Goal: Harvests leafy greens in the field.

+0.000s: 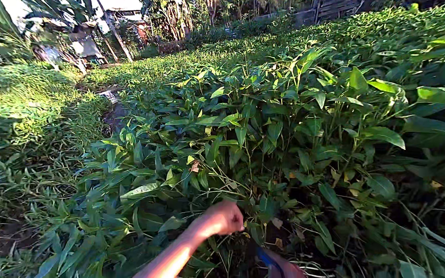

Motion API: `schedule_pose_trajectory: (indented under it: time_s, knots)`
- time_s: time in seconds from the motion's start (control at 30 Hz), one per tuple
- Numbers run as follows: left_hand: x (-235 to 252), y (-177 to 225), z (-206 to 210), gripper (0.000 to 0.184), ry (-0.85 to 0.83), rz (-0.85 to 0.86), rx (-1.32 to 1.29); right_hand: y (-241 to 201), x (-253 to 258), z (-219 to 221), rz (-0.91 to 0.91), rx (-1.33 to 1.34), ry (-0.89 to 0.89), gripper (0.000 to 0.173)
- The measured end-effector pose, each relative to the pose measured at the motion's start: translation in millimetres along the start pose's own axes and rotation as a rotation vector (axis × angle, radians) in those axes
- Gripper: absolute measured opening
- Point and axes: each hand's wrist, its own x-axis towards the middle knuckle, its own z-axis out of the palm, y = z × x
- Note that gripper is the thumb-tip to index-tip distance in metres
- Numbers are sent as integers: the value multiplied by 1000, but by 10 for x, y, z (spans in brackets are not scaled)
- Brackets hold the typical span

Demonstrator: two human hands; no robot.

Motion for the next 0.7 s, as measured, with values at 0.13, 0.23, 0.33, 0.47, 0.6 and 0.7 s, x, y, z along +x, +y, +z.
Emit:
schedule_pose_trajectory:
  time_s: [0.13, 0.23, 0.33, 0.47, 0.6, 0.7]
  knots:
    - [292, -419, 792, 50, -149, -234, 7, 243, 454, 119, 47, 289, 94, 46]
    - [329, -595, 1061, 55, -41, -311, -143, 494, 621, 114, 97, 439, 290, 46]
    - [334, -714, 1106, 43, 20, -324, -245, 395, 560, 195, 120, 274, 416, 47]
    - [301, -691, 946, 35, 23, -341, -139, -146, 366, 374, 200, -102, 345, 55]
    - [252, -440, 811, 35, -44, -405, 60, -372, 509, 532, 407, -287, 190, 56]
    - [197, -215, 735, 33, -90, -448, 181, -304, 688, 513, 539, -351, 40, 64]
